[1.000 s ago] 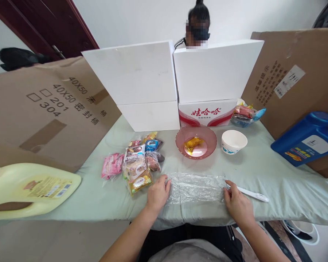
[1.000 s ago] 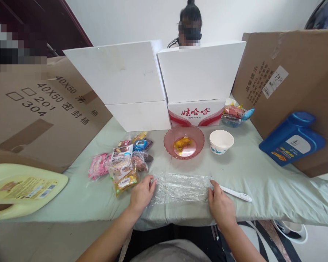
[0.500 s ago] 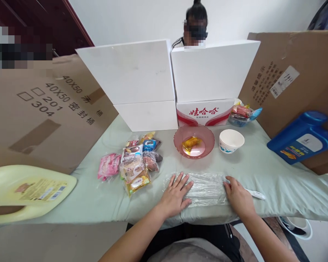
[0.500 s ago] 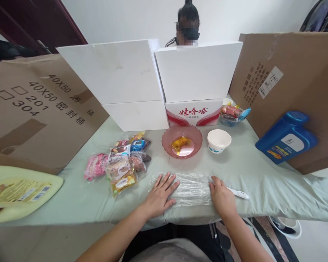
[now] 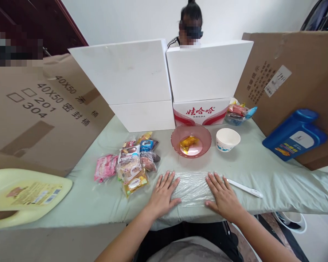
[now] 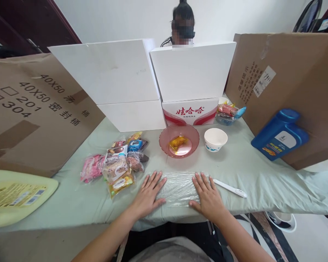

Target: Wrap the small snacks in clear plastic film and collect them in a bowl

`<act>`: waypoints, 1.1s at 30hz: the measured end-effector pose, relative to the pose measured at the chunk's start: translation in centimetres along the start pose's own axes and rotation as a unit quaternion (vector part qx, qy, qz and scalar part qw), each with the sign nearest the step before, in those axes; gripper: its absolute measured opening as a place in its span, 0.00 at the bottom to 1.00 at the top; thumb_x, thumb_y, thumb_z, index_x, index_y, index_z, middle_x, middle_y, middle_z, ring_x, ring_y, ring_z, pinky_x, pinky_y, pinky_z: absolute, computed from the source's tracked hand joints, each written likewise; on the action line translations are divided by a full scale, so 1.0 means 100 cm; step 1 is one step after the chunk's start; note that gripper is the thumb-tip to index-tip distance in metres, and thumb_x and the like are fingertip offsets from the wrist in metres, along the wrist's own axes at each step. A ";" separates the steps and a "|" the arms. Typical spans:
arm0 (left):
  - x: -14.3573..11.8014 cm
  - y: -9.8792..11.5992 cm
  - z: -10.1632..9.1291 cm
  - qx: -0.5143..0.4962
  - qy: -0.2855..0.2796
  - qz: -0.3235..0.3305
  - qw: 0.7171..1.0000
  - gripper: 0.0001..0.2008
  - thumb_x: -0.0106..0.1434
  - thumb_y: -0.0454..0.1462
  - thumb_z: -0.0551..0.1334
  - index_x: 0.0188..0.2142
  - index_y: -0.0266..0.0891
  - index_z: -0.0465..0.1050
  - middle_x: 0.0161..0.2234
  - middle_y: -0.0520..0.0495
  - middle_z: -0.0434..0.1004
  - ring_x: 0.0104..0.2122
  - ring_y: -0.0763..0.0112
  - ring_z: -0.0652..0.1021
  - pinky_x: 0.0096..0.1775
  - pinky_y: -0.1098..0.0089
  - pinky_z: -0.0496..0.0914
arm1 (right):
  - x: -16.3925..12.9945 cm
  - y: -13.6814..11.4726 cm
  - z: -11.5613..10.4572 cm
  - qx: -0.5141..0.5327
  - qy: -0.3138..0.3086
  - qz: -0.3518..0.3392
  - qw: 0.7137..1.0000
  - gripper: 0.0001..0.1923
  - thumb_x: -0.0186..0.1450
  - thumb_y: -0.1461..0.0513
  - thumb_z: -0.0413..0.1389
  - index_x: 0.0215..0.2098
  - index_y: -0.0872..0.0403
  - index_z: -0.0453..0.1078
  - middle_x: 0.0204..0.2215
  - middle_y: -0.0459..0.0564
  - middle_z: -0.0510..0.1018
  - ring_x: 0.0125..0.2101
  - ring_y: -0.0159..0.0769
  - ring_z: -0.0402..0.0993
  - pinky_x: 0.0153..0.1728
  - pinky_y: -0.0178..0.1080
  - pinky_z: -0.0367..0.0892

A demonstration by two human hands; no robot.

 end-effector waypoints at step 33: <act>0.014 -0.038 -0.019 -0.040 0.034 -0.216 0.975 0.07 0.67 0.34 0.53 0.37 0.40 0.70 0.33 0.47 0.79 0.32 0.65 0.79 0.33 0.69 0.68 | -0.023 0.048 -0.006 0.051 0.032 0.255 0.965 0.18 0.71 0.56 0.41 0.42 0.53 0.71 0.37 0.52 0.80 0.31 0.38 0.78 0.27 0.37 0.65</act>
Point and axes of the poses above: each hand's wrist, its own x-axis towards the middle knuckle, its own z-axis out of the palm, y = z × x, the point moved 8 cm from there along x, towards the middle knuckle
